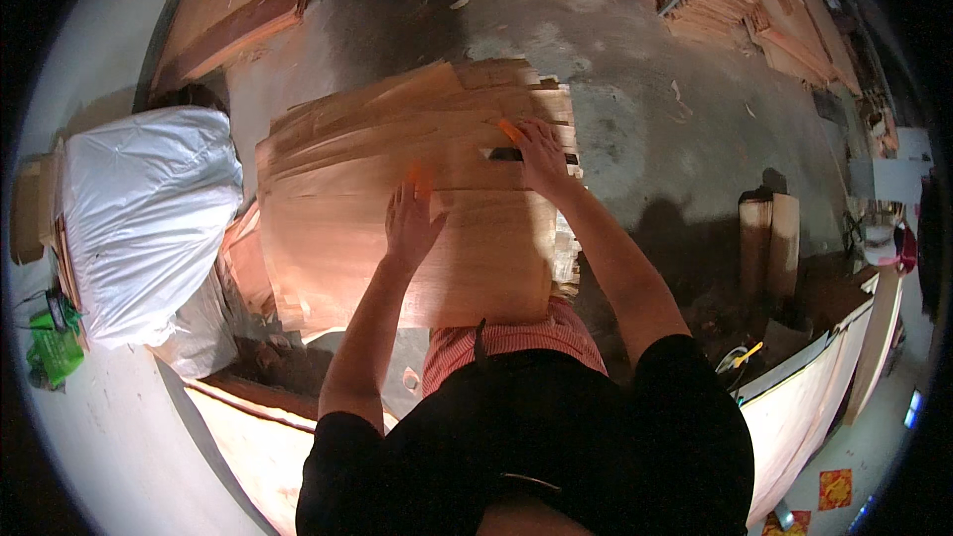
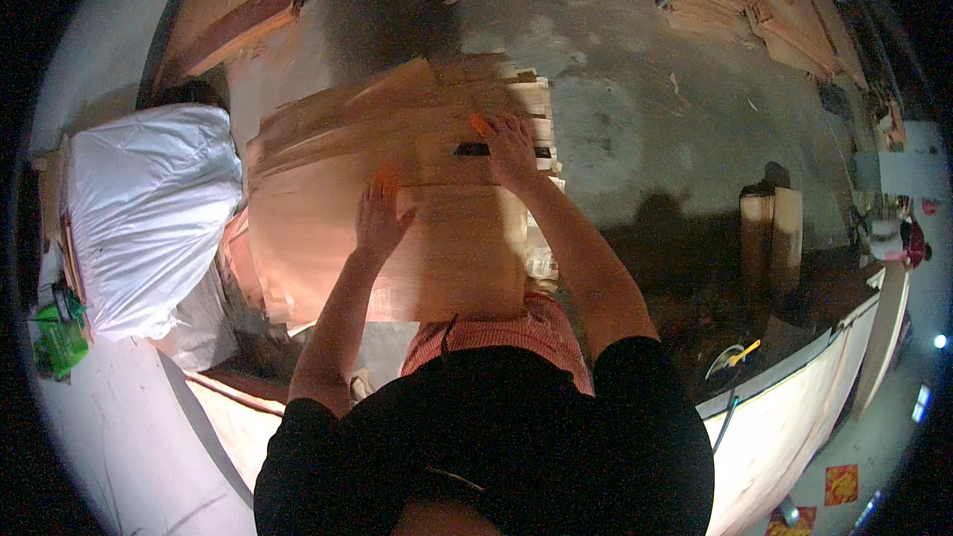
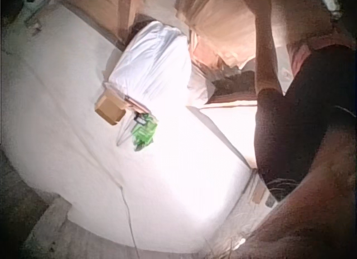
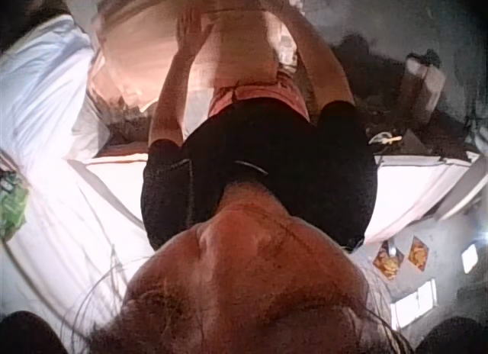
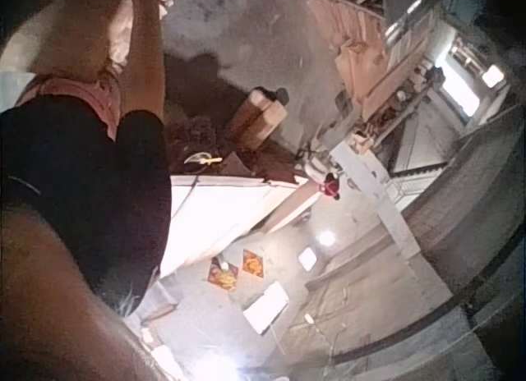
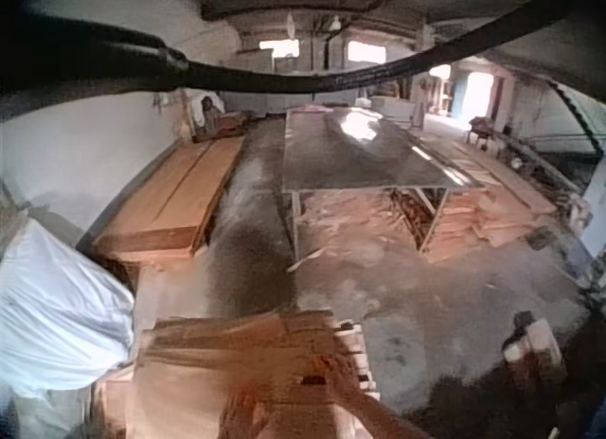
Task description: The person uses a utility knife to cut a template shape out of a large sheet of plywood. They then lift the cut piece and place it on a stack of other cut pieces.
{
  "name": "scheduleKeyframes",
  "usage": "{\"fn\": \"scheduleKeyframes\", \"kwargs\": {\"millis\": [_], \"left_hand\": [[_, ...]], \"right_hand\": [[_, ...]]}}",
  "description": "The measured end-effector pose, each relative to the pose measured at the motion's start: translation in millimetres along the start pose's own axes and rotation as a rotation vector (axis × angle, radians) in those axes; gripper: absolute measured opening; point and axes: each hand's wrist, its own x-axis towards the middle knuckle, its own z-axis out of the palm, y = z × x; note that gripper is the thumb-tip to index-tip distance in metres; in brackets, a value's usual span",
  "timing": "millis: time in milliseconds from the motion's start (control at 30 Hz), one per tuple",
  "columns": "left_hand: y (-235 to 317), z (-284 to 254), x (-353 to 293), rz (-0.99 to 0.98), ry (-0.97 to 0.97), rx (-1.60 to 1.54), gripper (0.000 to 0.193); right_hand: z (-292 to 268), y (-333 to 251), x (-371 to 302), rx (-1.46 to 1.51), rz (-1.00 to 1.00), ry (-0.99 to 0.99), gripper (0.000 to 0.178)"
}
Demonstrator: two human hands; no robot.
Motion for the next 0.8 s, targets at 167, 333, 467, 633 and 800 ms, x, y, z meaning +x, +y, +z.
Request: {"fn": "scheduleKeyframes", "kwargs": {"millis": [167, 333, 467, 633, 800], "left_hand": [[-8, 11, 38, 0.026, 0.089, 0.054, 0.079], [-7, 4, 54, 0.072, -0.024, 0.112, 0.083], [-5, -2, 45, 0.101, 0.009, 0.064, 0.081], [-5, 8, 18, 0.090, 0.088, 0.147, 0.069], [-11, 11, 1, 0.155, 0.161, 0.042, 0.053]], "right_hand": [[-12, -14, -12, 0.016, 0.042, -0.010, 0.050], [-19, -26, -29, 0.291, 0.178, -0.070, 0.042], [-27, -30, -28, 0.668, 0.543, -0.098, 0.034], [-39, -20, -15, 0.689, 0.692, -0.297, 0.030], [-14, 3, -21, 0.677, 0.603, -0.044, 0.028]]}}
